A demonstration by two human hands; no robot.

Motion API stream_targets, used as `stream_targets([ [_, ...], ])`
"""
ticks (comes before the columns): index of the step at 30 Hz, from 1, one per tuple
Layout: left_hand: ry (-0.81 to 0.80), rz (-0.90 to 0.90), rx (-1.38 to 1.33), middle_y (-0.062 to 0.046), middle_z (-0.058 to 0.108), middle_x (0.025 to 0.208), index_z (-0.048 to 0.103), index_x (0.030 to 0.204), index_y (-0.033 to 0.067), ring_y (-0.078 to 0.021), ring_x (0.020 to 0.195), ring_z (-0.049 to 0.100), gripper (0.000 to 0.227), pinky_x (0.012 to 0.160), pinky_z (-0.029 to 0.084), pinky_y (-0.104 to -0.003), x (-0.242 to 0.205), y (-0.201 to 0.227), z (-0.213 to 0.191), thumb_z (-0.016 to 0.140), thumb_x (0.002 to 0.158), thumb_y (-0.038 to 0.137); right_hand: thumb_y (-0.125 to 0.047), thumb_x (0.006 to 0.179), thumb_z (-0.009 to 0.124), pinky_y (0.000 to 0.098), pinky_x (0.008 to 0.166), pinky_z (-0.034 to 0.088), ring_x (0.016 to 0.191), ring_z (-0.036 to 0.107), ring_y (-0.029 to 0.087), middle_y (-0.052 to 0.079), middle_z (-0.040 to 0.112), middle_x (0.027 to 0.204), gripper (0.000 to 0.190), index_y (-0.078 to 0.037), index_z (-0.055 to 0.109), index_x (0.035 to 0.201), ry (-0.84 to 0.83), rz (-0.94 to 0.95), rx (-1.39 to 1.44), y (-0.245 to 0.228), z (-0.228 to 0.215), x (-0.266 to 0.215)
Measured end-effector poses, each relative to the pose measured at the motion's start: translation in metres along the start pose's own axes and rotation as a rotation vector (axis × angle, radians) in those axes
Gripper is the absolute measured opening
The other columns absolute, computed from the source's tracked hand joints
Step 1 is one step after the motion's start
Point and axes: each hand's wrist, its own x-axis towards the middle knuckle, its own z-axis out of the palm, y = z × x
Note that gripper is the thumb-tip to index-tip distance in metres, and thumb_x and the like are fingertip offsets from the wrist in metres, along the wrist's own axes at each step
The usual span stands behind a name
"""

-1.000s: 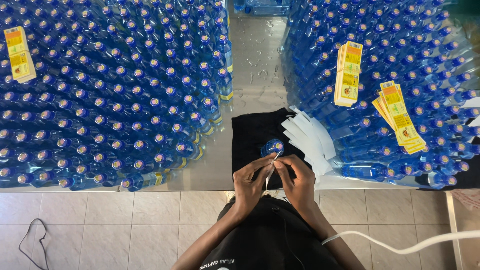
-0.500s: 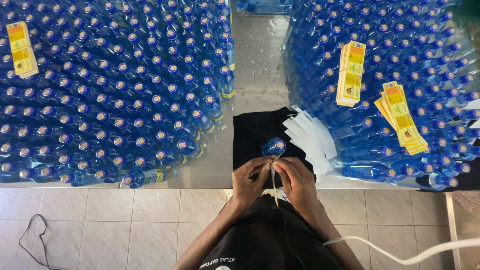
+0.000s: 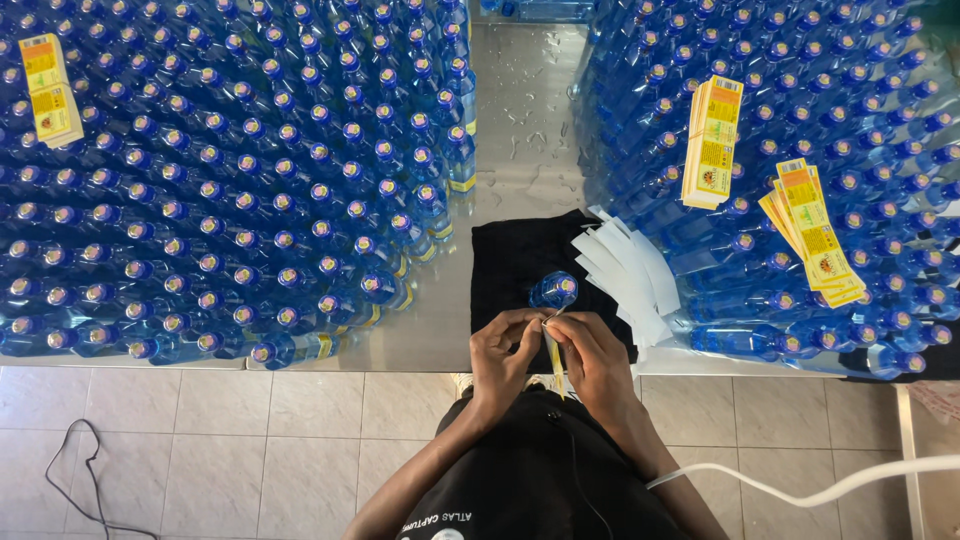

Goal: The person repeatedly picks up a blue plastic bottle, peels a yellow label from a stack, and applies it to the bottle's body. After applying the label, the person places the bottle onto a large stack of similar bottles on the table.

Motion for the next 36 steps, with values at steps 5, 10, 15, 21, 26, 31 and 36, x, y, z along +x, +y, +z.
stream_targets([
  [5,-0.096,-0.049,-0.017,-0.026,0.079,0.120,0.072,0.124,-0.0050,-0.0403,0.118,0.077,0.023,0.101,0.061,-0.054,0.009,0.010,-0.006,0.064,0.110,0.011,-0.018,0.114,0.060,0.0395,0.075,0.064,0.082,0.078,0.025,0.007,0.072,0.087,0.019,-0.007,0.075,0.108,0.014,0.306,0.231,0.001,-0.001,-0.003],
  [10,-0.140,-0.132,0.008,-0.023,0.076,0.116,0.065,0.141,-0.0034,-0.0338,0.116,0.073,0.042,0.103,0.056,-0.051,0.014,-0.007,-0.025,0.074,0.105,0.015,-0.027,0.115,0.061,0.0399,0.078,0.060,0.082,0.071,0.015,0.005,0.072,0.084,0.021,-0.011,0.075,0.110,0.018,0.565,0.409,0.029,0.000,-0.015],
  [15,-0.208,-0.176,0.027,-0.021,0.080,0.103,0.074,0.133,-0.0014,-0.0298,0.101,0.079,0.034,0.089,0.064,-0.044,0.013,-0.021,-0.031,0.079,0.102,0.012,-0.027,0.116,0.061,0.0410,0.092,0.056,0.089,0.065,0.014,0.006,0.069,0.082,0.024,-0.009,0.076,0.109,0.068,0.706,0.492,0.021,-0.003,-0.004],
  [21,-0.249,-0.217,-0.010,-0.022,0.076,0.101,0.070,0.138,-0.0053,-0.0288,0.097,0.077,0.047,0.085,0.065,-0.044,0.014,-0.036,-0.031,0.085,0.097,0.012,-0.027,0.115,0.064,0.0432,0.096,0.057,0.088,0.075,0.018,0.009,0.076,0.084,0.022,-0.010,0.077,0.107,0.088,0.773,0.551,0.030,0.005,-0.009],
  [26,-0.428,-0.311,0.036,-0.026,0.077,0.109,0.067,0.145,-0.0019,-0.0361,0.101,0.077,0.065,0.087,0.065,-0.053,0.016,-0.028,-0.039,0.091,0.085,0.008,-0.022,0.116,0.057,0.0438,0.090,0.063,0.094,0.074,0.025,0.010,0.072,0.099,0.012,-0.014,0.065,0.112,0.422,0.925,0.847,0.096,0.034,-0.047],
  [31,-0.195,-0.398,-0.154,-0.025,0.076,0.105,0.068,0.127,-0.0079,-0.0312,0.093,0.079,0.044,0.081,0.069,-0.043,0.003,-0.059,-0.050,0.087,0.089,0.003,-0.019,0.116,0.058,0.0437,0.097,0.066,0.109,0.077,0.023,0.010,0.070,0.116,0.009,-0.013,0.054,0.122,0.646,0.876,0.844,0.051,-0.002,-0.013],
  [36,-0.022,-0.347,-0.120,-0.025,0.074,0.101,0.066,0.118,-0.0104,-0.0285,0.093,0.078,0.032,0.084,0.067,-0.038,0.013,-0.034,-0.040,0.084,0.096,0.005,-0.024,0.115,0.064,0.0540,0.115,0.052,0.148,0.052,0.036,0.023,0.047,0.152,0.040,-0.006,0.043,0.144,0.555,0.583,0.315,0.037,-0.017,-0.019],
])
